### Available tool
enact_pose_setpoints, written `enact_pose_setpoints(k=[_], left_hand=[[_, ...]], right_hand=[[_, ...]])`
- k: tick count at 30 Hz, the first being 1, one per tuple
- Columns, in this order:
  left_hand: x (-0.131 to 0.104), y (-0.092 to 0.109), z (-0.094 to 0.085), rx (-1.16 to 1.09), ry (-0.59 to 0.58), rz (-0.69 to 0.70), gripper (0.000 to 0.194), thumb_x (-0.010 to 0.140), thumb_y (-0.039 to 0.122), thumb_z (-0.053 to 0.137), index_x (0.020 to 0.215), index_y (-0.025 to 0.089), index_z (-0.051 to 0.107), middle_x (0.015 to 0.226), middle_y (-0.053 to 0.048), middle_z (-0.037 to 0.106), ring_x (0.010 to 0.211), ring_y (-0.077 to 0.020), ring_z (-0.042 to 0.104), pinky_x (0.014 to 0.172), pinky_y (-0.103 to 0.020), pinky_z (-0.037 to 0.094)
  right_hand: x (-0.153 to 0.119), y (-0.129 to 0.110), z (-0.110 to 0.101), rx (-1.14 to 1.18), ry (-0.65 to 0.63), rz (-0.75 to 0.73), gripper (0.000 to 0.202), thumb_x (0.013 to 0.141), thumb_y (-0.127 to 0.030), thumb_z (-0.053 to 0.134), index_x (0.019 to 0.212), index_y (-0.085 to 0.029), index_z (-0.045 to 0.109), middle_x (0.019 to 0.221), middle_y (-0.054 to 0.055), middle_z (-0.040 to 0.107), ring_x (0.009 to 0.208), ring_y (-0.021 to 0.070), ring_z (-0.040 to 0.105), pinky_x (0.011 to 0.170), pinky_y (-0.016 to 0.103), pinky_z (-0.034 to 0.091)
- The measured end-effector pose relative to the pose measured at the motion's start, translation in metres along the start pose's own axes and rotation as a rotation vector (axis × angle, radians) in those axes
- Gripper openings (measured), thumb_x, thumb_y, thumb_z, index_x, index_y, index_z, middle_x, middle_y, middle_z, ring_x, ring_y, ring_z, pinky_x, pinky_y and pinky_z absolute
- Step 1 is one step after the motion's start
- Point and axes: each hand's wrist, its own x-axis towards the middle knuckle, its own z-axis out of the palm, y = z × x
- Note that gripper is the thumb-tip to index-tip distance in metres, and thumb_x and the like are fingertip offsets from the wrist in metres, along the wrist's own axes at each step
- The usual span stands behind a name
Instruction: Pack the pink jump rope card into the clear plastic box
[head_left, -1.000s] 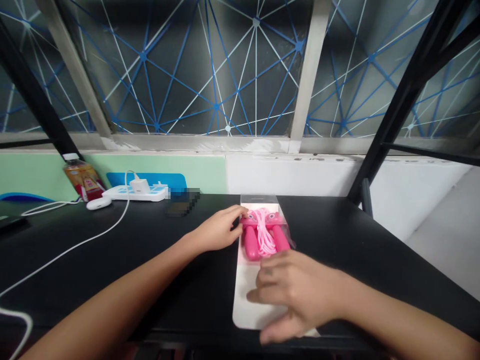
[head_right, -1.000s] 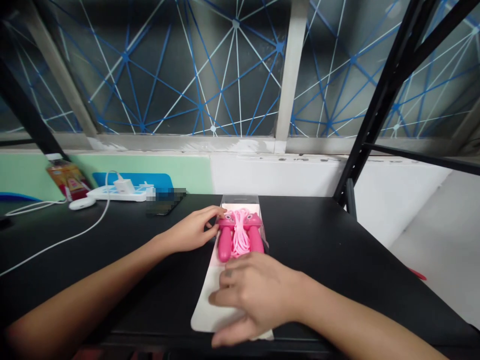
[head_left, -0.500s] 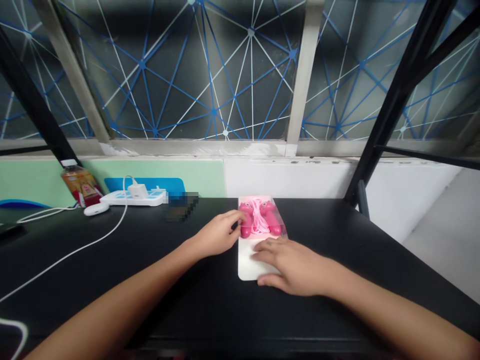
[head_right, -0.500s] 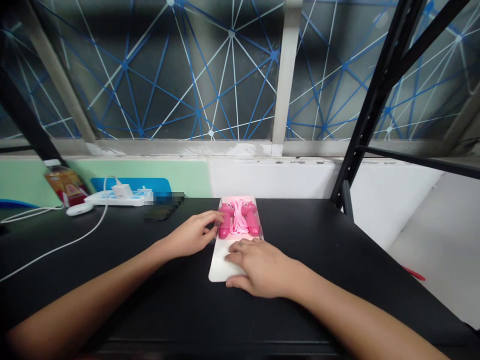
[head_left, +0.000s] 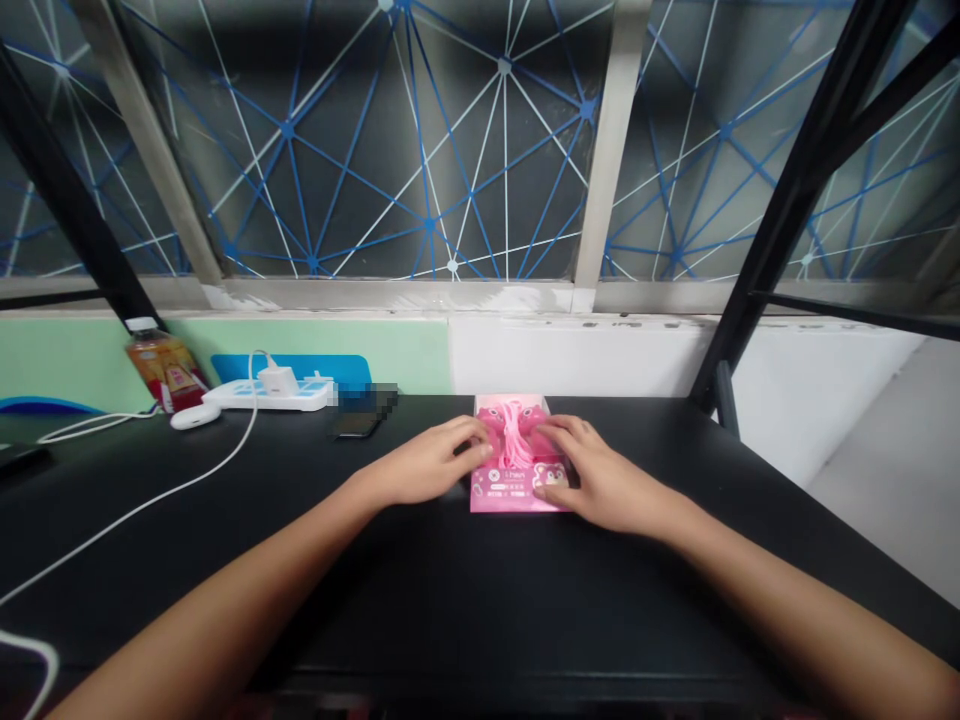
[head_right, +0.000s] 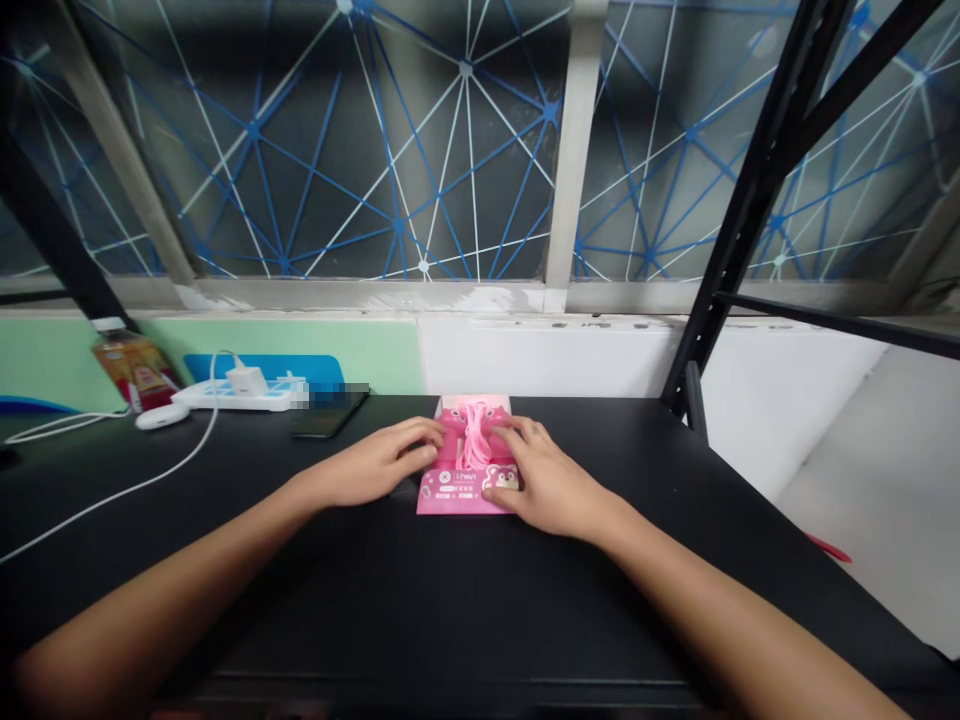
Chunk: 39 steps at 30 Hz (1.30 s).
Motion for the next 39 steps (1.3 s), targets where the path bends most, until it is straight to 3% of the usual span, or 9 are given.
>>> enact_pose_setpoints(k=[4,8,13,19,24,28,33,36,39], left_hand=[[-0.004,0.001,0.004,0.077,-0.017,0.008,0.049,0.079,0.045,0.071,0.121,0.025,0.054,0.132,-0.007,0.054,0.110,-0.0255,0.058,0.094,-0.037,0.047],[-0.001,-0.007,0.010,0.109,0.061,0.030,0.026,0.092,0.033,0.054,0.117,0.024,0.057,0.123,-0.006,0.060,0.109,-0.0225,0.059,0.093,-0.036,0.047],[-0.001,-0.012,0.013,0.100,0.083,-0.052,0.035,0.084,0.032,0.061,0.118,0.025,0.058,0.125,-0.007,0.055,0.094,-0.0190,0.062,0.079,-0.031,0.050],[-0.001,-0.012,0.010,0.022,-0.004,-0.159,0.028,0.090,0.027,0.047,0.116,0.023,0.057,0.063,0.004,0.062,0.058,-0.0142,0.060,0.058,-0.025,0.045],[-0.001,-0.013,0.002,-0.096,-0.140,-0.096,0.042,0.083,0.024,0.056,0.125,0.024,0.054,0.078,0.002,0.069,0.066,-0.0139,0.064,0.064,-0.024,0.048],[0.001,-0.013,0.008,0.108,0.012,-0.082,0.028,0.085,0.027,0.057,0.111,0.023,0.062,0.079,0.000,0.063,0.071,-0.0162,0.061,0.068,-0.028,0.047],[0.000,-0.007,0.015,0.219,0.150,-0.016,0.026,0.083,0.027,0.061,0.109,0.026,0.064,0.119,-0.006,0.055,0.107,-0.0220,0.058,0.094,-0.036,0.046],[-0.001,-0.007,0.013,0.207,0.131,0.035,0.029,0.084,0.023,0.059,0.113,0.026,0.061,0.137,-0.007,0.047,0.125,-0.0249,0.049,0.104,-0.040,0.042],[0.000,-0.012,0.014,0.193,0.103,0.048,0.032,0.086,0.021,0.057,0.118,0.026,0.057,0.134,-0.007,0.053,0.129,-0.0245,0.046,0.106,-0.042,0.040]], right_hand=[[0.000,0.005,0.005,-0.011,0.036,0.048,0.058,0.089,-0.042,0.057,0.141,-0.026,0.039,0.142,0.012,0.039,0.132,0.0293,0.040,0.108,0.049,0.039],[0.001,0.008,-0.005,-0.018,0.054,0.064,0.046,0.090,-0.044,0.055,0.132,-0.025,0.050,0.121,0.011,0.055,0.106,0.0254,0.059,0.093,0.044,0.049],[0.004,0.020,-0.004,0.165,-0.042,0.135,0.028,0.088,-0.034,0.058,0.112,-0.019,0.061,0.079,0.003,0.065,0.068,0.0181,0.062,0.065,0.032,0.051],[0.003,0.018,-0.002,0.319,-0.067,0.212,0.025,0.088,-0.029,0.053,0.109,-0.017,0.058,0.071,0.001,0.067,0.060,0.0164,0.063,0.058,0.029,0.049],[0.001,0.017,-0.014,0.333,-0.238,0.137,0.040,0.087,-0.022,0.051,0.127,-0.017,0.049,0.079,0.001,0.071,0.066,0.0159,0.066,0.062,0.028,0.050],[0.003,0.019,-0.009,0.025,-0.078,0.097,0.029,0.086,-0.025,0.056,0.114,-0.019,0.059,0.078,0.002,0.067,0.068,0.0182,0.063,0.064,0.031,0.049],[0.002,0.011,-0.002,-0.183,0.079,-0.074,0.026,0.084,-0.023,0.058,0.109,-0.016,0.060,0.114,0.014,0.058,0.105,0.0267,0.057,0.089,0.042,0.050],[0.003,0.007,-0.001,-0.177,0.066,-0.162,0.020,0.086,-0.017,0.054,0.105,-0.016,0.060,0.126,0.015,0.052,0.114,0.0266,0.053,0.093,0.042,0.050],[0.006,0.006,0.004,-0.206,-0.005,-0.233,0.019,0.088,-0.011,0.047,0.094,-0.018,0.064,0.129,0.013,0.053,0.120,0.0269,0.050,0.093,0.044,0.050]])
